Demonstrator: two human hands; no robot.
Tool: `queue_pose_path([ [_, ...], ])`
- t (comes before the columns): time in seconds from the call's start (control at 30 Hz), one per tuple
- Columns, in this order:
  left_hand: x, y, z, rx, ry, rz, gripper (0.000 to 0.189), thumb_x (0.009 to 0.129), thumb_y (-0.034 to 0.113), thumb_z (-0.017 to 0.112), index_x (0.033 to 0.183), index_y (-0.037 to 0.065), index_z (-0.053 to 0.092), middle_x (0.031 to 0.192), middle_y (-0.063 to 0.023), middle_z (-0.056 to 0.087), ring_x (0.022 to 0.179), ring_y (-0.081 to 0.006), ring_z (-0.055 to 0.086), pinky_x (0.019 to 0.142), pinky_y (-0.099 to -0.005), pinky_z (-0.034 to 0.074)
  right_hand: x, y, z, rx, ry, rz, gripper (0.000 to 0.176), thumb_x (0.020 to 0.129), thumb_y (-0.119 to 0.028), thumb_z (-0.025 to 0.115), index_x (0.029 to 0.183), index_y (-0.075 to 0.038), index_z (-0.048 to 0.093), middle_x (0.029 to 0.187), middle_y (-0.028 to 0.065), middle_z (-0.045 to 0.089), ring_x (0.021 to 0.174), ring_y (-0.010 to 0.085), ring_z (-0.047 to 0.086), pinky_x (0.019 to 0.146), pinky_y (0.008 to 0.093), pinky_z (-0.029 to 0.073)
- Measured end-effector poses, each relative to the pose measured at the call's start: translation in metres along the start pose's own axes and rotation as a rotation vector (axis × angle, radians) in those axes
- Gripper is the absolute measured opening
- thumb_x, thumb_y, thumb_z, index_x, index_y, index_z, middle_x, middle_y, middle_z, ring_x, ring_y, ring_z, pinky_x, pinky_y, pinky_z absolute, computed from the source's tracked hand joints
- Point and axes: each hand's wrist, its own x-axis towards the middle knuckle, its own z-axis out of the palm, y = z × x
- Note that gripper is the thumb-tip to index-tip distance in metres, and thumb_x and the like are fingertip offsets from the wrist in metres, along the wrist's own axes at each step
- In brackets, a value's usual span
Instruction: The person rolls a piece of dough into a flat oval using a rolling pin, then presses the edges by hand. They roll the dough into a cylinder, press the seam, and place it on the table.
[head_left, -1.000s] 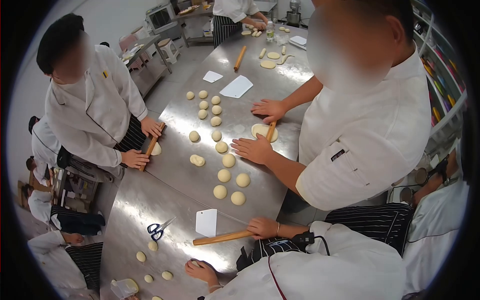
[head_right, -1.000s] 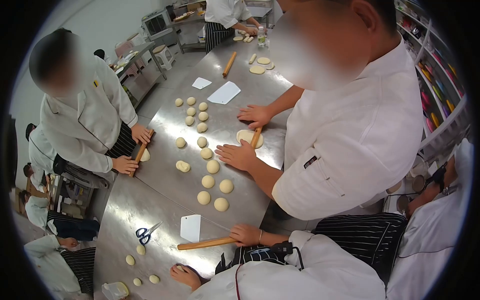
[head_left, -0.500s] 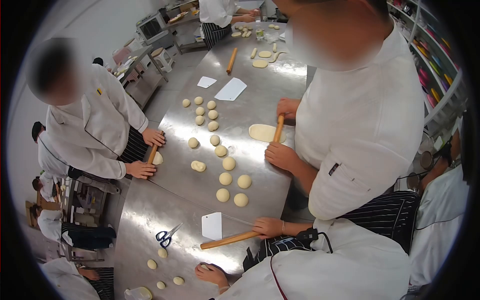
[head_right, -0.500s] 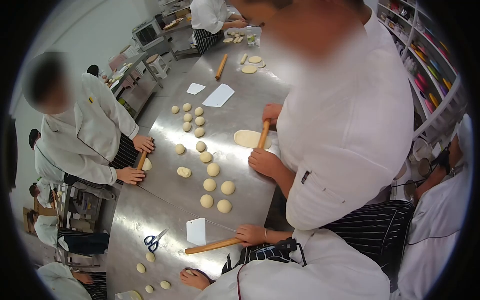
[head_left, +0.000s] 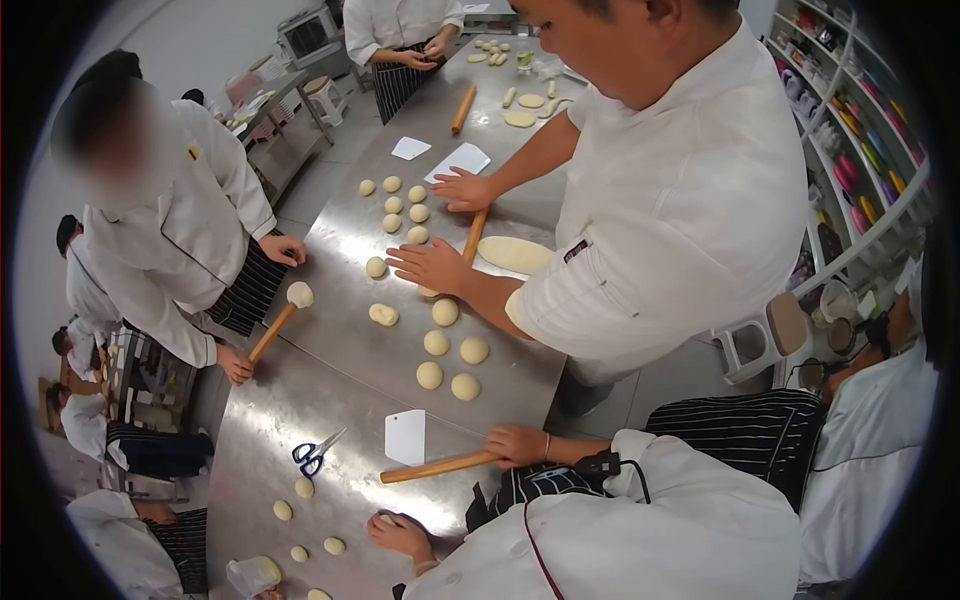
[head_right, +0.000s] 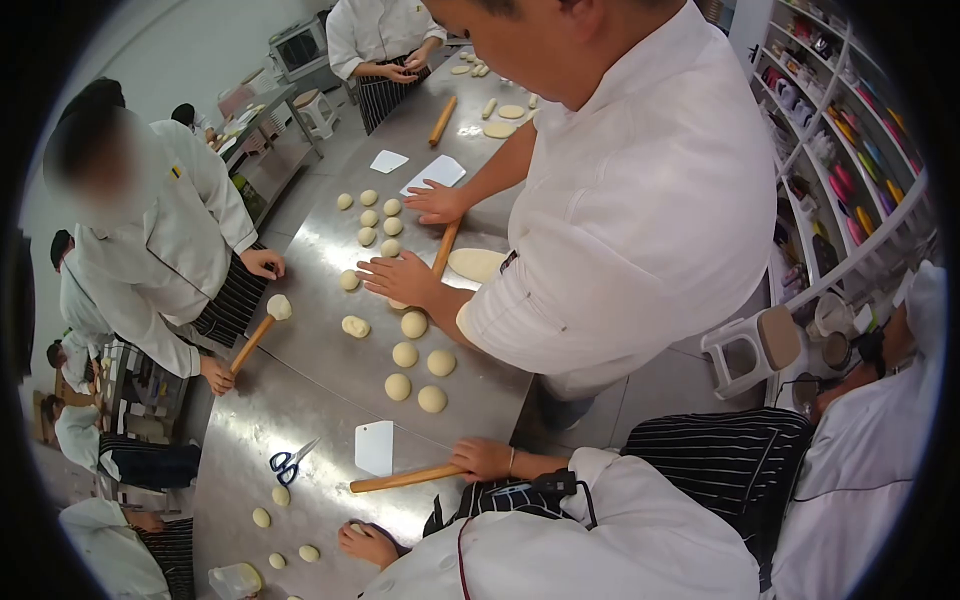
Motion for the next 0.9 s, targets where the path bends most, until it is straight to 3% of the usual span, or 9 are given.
queue_pose_path([
  [0.9, -0.0001, 0.0007, 0.0017, -0.002, 0.011, -0.008, 0.028, 0.088, 0.018, 0.051, 0.112, 0.003, 0.054, 0.120, -0.0178, 0.051, 0.114, -0.0369, 0.046, 0.096, -0.0514, 0.035, -0.0026, 0.0019, 0.0034, -0.046, -0.010, 0.012, 0.033, 0.072, -0.023, 0.069, 0.095, -0.003, 0.057, 0.091, 0.0109, 0.053, 0.088, 0.0290, 0.055, 0.077, 0.0387, 0.047],
])
